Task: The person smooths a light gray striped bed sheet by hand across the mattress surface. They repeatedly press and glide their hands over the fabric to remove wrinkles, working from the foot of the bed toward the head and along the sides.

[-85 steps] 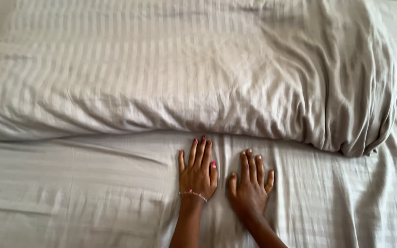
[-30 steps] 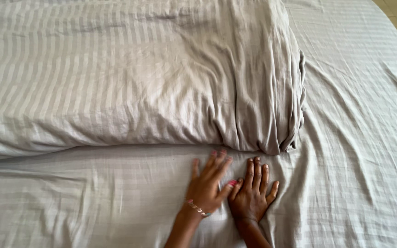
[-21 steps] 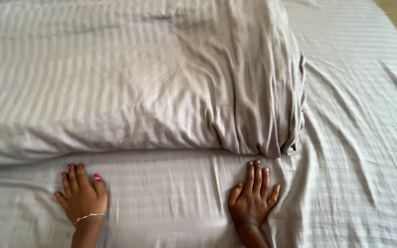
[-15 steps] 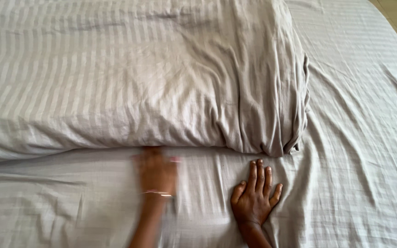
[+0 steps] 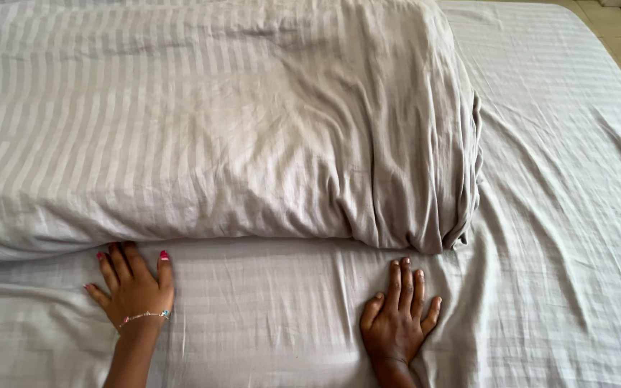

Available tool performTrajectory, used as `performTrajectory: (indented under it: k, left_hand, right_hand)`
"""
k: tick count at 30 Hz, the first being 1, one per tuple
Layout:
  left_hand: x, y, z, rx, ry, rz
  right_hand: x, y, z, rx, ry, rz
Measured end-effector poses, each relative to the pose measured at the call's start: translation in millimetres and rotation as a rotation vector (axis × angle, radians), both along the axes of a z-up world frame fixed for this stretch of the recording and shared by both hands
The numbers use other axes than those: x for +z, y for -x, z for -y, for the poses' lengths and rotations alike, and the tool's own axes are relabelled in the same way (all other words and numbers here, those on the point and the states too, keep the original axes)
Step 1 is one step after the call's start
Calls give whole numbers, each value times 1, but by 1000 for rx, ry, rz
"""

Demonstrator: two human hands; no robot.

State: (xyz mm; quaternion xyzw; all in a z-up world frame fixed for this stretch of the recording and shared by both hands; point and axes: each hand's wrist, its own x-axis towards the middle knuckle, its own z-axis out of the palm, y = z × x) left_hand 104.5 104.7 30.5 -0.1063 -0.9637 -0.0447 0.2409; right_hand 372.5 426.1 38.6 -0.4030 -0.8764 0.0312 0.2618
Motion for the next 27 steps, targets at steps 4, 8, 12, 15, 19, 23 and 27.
performTrajectory:
  k: [4,8,12,15,19,23,27]
  left_hand:
    - [-10,32,-54,171,151,441]
    - [-1,-6,-182,-26,27,687]
    - [17,-69,-263,-418,-49,800]
    - [30,-110,-298,-637,-67,765]
    - [42,-145,-302,-892,-275,753]
    - [25,-117,-222,-1012,-906,907]
    - [20,-62,-112,-371,-218,487]
  right_hand:
    - [-3,-2,3,-13,-9,18]
    - [-2,0,2,-3,-18,1]
    - [-4,-3,2,-9,-23,18]
    - [-4,-2,2,3,-29,2]
    - [-4,-2,0,23,-40,-3]
    - [-5,-5,2,13,-6,8]
    - [-6,-3,3,8,2,10]
